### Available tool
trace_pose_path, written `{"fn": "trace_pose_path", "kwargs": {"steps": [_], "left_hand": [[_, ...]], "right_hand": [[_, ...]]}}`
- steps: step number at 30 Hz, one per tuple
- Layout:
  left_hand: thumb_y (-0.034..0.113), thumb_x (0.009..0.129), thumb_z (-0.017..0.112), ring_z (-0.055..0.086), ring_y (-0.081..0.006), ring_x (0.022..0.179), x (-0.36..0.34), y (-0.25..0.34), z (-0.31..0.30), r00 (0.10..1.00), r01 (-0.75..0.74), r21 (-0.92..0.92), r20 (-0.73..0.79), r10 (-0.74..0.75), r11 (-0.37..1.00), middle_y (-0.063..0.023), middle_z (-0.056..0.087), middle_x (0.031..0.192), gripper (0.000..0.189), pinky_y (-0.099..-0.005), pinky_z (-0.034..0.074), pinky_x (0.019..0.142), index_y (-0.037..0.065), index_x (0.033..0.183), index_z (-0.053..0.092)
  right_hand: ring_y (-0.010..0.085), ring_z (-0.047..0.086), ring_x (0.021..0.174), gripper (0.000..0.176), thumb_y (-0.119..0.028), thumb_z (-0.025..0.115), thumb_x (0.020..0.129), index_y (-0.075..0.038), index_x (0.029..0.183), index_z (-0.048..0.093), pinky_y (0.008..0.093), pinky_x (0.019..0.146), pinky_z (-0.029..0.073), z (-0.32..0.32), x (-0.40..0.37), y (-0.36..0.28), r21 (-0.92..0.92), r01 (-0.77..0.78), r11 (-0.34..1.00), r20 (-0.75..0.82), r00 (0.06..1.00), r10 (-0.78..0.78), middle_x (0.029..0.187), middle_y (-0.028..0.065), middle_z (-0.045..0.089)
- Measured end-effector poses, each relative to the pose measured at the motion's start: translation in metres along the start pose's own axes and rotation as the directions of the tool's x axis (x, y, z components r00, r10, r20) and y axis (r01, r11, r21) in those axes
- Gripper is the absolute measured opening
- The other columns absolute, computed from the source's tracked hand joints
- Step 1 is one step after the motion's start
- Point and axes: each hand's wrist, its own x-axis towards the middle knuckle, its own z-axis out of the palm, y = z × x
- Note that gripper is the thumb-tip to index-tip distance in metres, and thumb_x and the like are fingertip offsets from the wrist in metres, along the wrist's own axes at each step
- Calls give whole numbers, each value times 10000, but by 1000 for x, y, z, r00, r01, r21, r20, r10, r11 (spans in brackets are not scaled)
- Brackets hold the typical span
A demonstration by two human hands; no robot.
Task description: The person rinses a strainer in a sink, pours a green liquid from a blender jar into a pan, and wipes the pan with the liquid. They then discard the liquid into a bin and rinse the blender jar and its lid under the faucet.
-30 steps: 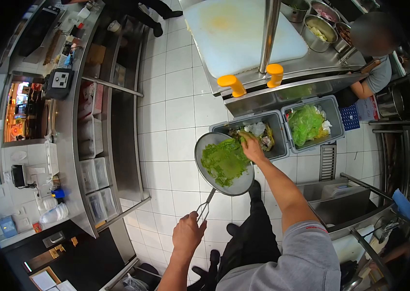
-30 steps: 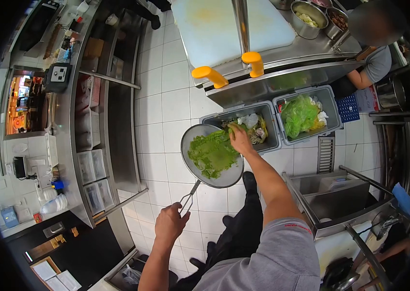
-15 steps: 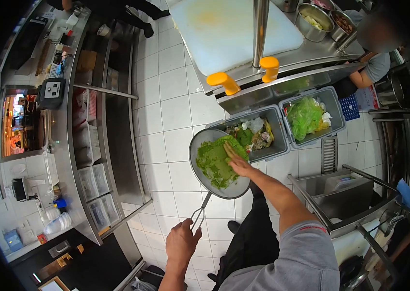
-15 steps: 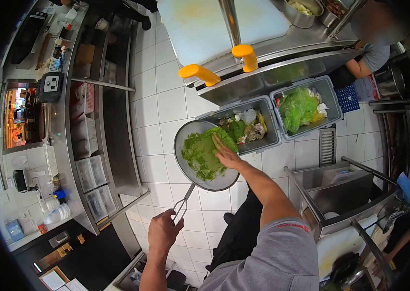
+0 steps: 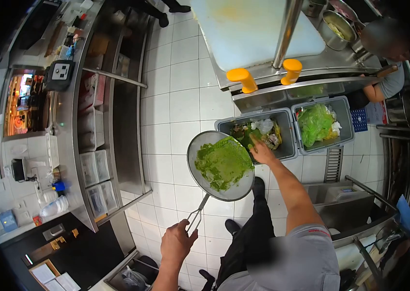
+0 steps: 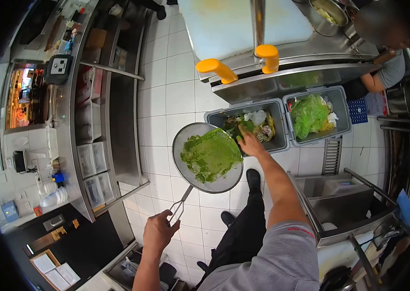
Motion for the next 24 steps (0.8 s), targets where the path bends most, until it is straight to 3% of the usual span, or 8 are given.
{"fn": "trace_pose_path", "kwargs": {"steps": [2,3,6,8,12,14,18,24], "left_hand": [[276,762,763,675,-296,674,-1,-6,3,1000,20,-32,7,-20,999,-131,679,736,356,-411,548,648,46,1023,684],[282,760,765,677,-289,668,-1,-11,7,999,33,-63,17,-32,997,-132,678,724,355,-406,549,647,47,1014,687],[271,735,787,642,-253,593,1,-21,24,998,56,-177,20,-53,983,-126,645,653,358,-370,526,604,30,984,695],[265,725,797,620,-239,556,-3,-32,41,999,40,-262,7,-40,964,-122,625,619,362,-353,512,583,20,972,698],[316,728,794,624,-264,570,-11,-61,84,999,-30,-405,-42,14,914,-125,633,639,406,-366,507,592,20,989,697],[374,746,769,647,-291,619,-15,-71,105,1000,-3,-448,22,14,894,-137,658,687,437,-388,516,619,36,1011,689],[385,773,733,678,-348,794,-22,-84,156,998,-59,-482,-9,62,874,-151,695,782,445,-450,543,735,79,1089,663],[405,801,704,662,-369,774,-56,-113,186,981,-192,-614,-122,149,766,-162,662,722,444,-463,535,722,50,1064,653]], "right_hand": [[376,452,1290,497,-142,518,913,-73,1402,460,396,1083,389,-28,5,-16,17,6,1000,17,1000,-6,1459,195,423],[392,583,1105,381,-93,541,865,-41,1237,606,435,932,475,-21,12,-10,-21,152,988,-254,955,-153,1343,227,532],[395,615,1026,323,-90,567,840,-27,1149,638,459,882,494,-27,19,-8,-162,-105,981,-433,901,24,1218,233,605],[410,636,948,307,-88,586,818,-43,1116,642,472,830,513,-16,36,58,-407,-280,869,93,934,344,1088,224,657],[387,654,978,300,-122,588,864,-97,1155,658,423,825,517,-51,34,39,43,-197,979,-522,831,190,1056,201,683],[279,660,974,283,-149,608,895,-43,1151,666,353,854,499,-69,36,51,61,-341,938,-341,876,341,1079,160,699],[154,637,828,206,-151,553,973,-17,1097,650,289,737,516,-88,40,66,308,121,944,-420,907,21,980,86,690],[151,624,790,175,-92,521,979,-5,1094,621,280,709,509,-75,-34,-125,605,107,789,-237,970,50,896,80,660]]}}
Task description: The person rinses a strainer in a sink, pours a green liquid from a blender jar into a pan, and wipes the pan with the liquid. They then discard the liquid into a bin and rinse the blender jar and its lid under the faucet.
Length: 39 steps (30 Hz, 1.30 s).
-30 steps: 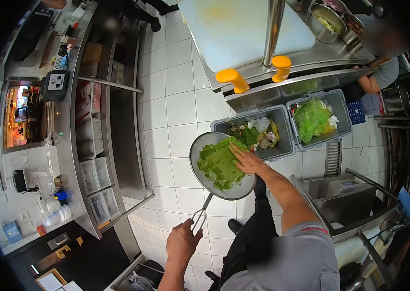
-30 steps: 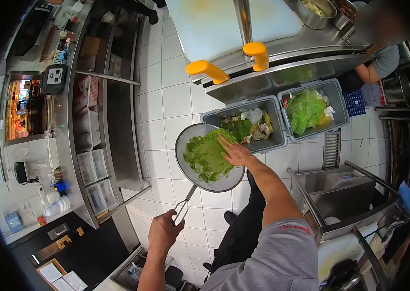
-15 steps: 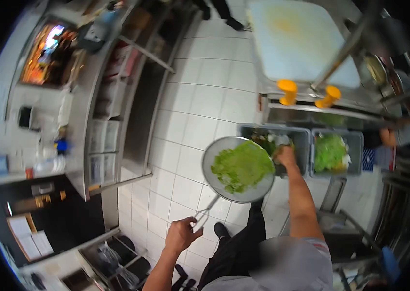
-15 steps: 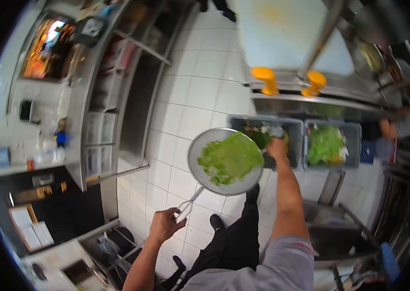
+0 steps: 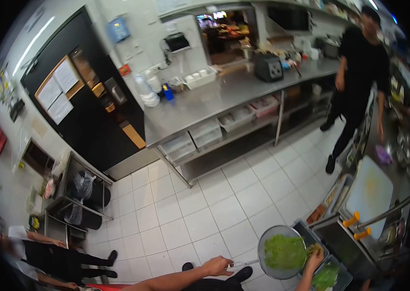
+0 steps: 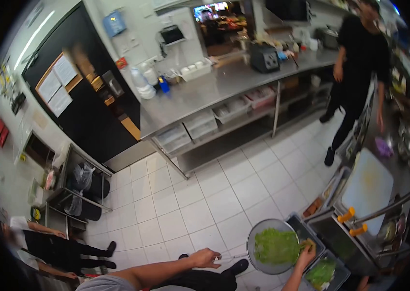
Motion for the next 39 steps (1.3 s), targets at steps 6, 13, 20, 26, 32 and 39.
{"fn": "trace_pose_path", "kwargs": {"steps": [6,13,20,26,32,39], "left_hand": [[381,789,700,651,-359,753,-104,-74,-45,984,-63,-148,-173,37,987,-155,649,720,442,-459,518,707,36,1060,648],[352,771,715,654,-339,749,-291,-204,-108,863,-25,-308,-486,-135,951,-140,651,733,412,-444,518,687,50,1044,654],[378,781,711,625,-305,621,-461,-309,-103,474,126,-572,-683,-555,811,-101,611,618,414,-410,499,616,46,1023,665],[372,748,755,628,-252,575,-565,-385,-93,-42,22,-753,-658,-752,658,-92,620,616,409,-361,499,590,41,979,690],[391,747,766,608,-261,561,-656,-481,-126,-295,12,-899,-421,-858,437,-117,596,626,457,-361,498,588,25,1010,696],[394,709,798,569,-186,518,-763,-565,-178,-496,-77,-967,-175,-850,244,-96,570,585,488,-329,485,566,15,1006,723]], "right_hand": [[276,673,835,233,-36,592,878,-6,1104,634,370,747,535,199,-107,-101,-493,508,706,564,805,-185,974,170,684],[393,635,1021,353,-3,621,808,11,1161,631,433,917,488,478,-313,-178,-297,796,527,892,428,-143,1072,234,668],[365,651,1029,360,6,616,818,-7,1177,627,386,878,516,706,-529,-162,113,664,739,992,-39,-116,1088,221,674],[332,654,1028,359,27,617,802,-6,1159,636,366,914,505,861,-728,-153,506,619,600,818,-564,-108,1106,192,675],[353,647,997,313,-58,628,820,-29,1131,661,397,873,507,1012,-940,-133,656,314,687,589,-782,-204,1077,202,673],[401,625,989,280,-130,620,843,-29,1101,666,442,869,498,1143,-1194,-136,723,195,662,350,-930,-109,1042,225,667]]}}
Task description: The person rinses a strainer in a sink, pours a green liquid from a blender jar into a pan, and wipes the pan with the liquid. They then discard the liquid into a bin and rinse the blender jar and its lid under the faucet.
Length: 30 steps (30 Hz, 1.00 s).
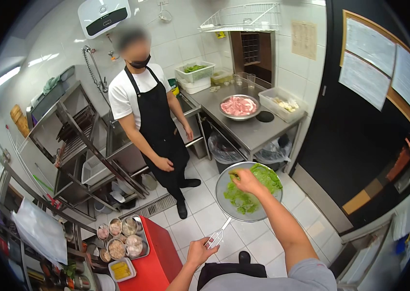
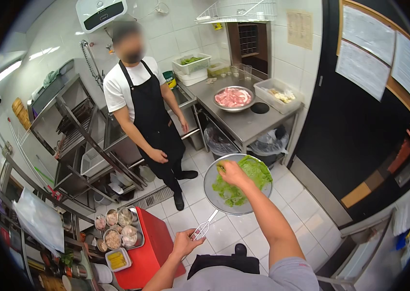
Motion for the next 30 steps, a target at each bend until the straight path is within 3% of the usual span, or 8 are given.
{"fn": "trace_pose_path", "kwargs": {"steps": [3,6,10,17,20,24,30], "left_hand": [[387,705,806,554,-159,515,55,14,-22,994,86,-31,-65,-88,996,-80,567,585,485,-319,475,552,16,1006,725],[362,693,831,452,-81,517,115,15,-37,982,62,-105,-172,-80,993,-15,511,568,461,-274,417,515,14,977,727],[331,709,818,489,-121,489,210,17,-74,981,21,-188,-185,-56,982,-49,531,563,452,-298,422,498,5,1006,717],[309,705,818,488,-130,463,381,11,-132,977,-21,-131,-215,-8,991,-77,548,558,439,-294,426,486,-14,982,712],[306,703,818,495,-121,463,443,0,-146,971,14,-123,-237,-43,992,-85,545,537,428,-294,433,491,-17,962,712],[302,709,817,481,-100,464,517,1,-175,952,51,-129,-293,-87,990,-62,550,530,417,-277,412,477,-23,946,707],[308,709,824,511,-85,503,608,2,-196,880,223,-99,-407,-244,970,-28,581,568,420,-269,433,508,-17,951,712]], "right_hand": [[417,623,984,273,-143,627,841,-23,1082,666,463,865,497,1,99,3,-20,80,997,54,995,-79,1015,238,668],[418,626,978,273,-148,627,842,-26,1083,666,469,860,497,7,186,10,-54,159,986,86,984,-154,1011,239,668],[415,630,965,272,-153,623,846,-35,1086,669,471,855,498,18,299,39,-52,206,977,121,973,-199,1000,241,668],[427,630,861,219,-136,593,843,5,999,654,475,775,488,10,463,64,-71,144,987,50,989,-140,896,255,657],[425,627,875,220,-139,594,840,5,997,652,471,791,491,9,521,66,-5,32,999,70,997,-31,909,252,659],[397,649,892,259,-135,582,850,-33,1072,668,447,812,502,54,624,105,-30,161,986,52,986,-159,968,228,676],[416,623,928,183,-120,575,835,-31,972,657,481,810,497,134,773,124,169,241,956,104,960,-261,954,228,665]]}}
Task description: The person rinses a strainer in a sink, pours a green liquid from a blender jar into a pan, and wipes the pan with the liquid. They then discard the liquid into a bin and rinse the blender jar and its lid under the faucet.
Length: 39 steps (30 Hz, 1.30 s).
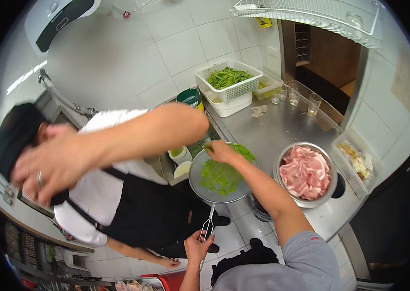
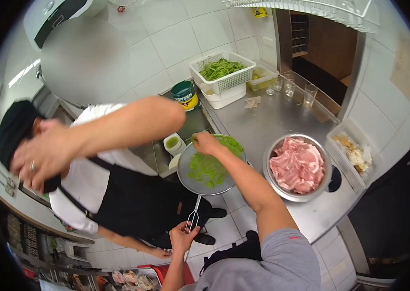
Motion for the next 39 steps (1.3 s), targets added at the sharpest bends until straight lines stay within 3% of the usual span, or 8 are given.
{"fn": "trace_pose_path", "kwargs": {"steps": [7,10,19,21,27,31,36,39], "left_hand": [[296,706,832,539,-93,540,104,-12,-5,984,126,-55,-119,-132,990,-36,600,600,448,-284,454,533,-38,977,706],[274,702,836,523,-76,566,142,-20,-12,973,176,-82,-134,-185,981,-24,592,623,494,-273,448,534,-45,1054,701],[164,688,781,498,-85,555,261,-43,-14,977,210,-18,-30,-210,978,-52,550,615,677,-280,463,555,-27,1302,568],[129,700,747,486,-79,553,295,-71,0,968,252,-154,19,-252,955,3,544,627,654,-255,426,530,-35,1306,565],[80,778,701,388,-32,487,377,-48,-7,746,664,-456,366,-556,592,60,495,634,568,-212,281,452,-16,1321,563],[78,860,604,370,-43,453,406,-53,-4,680,717,-600,492,-544,354,47,474,642,459,-214,274,424,-5,1310,563],[105,884,549,347,-64,444,430,-39,-11,615,729,-678,591,-521,92,47,391,619,367,-226,280,406,-6,1234,565],[127,879,544,354,-69,437,440,-49,-13,605,741,-668,619,-501,68,38,401,616,346,-220,287,396,-7,1197,577]], "right_hand": [[404,640,933,241,-103,575,846,-23,1057,660,452,809,506,29,133,17,21,32,999,-111,993,-30,969,234,670],[380,648,964,272,-131,593,846,-35,1091,659,435,848,509,49,176,38,83,-90,993,-170,980,103,987,220,681],[403,600,1116,468,-206,580,880,-81,1319,476,480,945,492,117,319,103,-114,-407,906,40,910,414,1204,252,610],[371,591,1158,519,-187,570,880,-94,1365,413,465,964,489,139,363,122,-186,-459,869,116,868,484,1243,220,598],[332,583,1193,815,-215,597,851,-124,1537,166,434,985,478,208,479,183,-277,-549,789,229,760,609,1329,209,553],[338,594,1181,889,-209,603,830,-115,1552,94,454,960,489,229,526,194,-335,-580,743,178,735,654,1321,212,564],[295,666,1070,596,-182,531,902,2,1429,321,417,869,546,256,547,221,-436,-471,766,73,831,552,1179,156,666],[337,658,1061,526,-221,589,879,-48,1348,424,429,867,541,261,546,222,-444,-474,760,79,824,560,1149,185,663]]}}
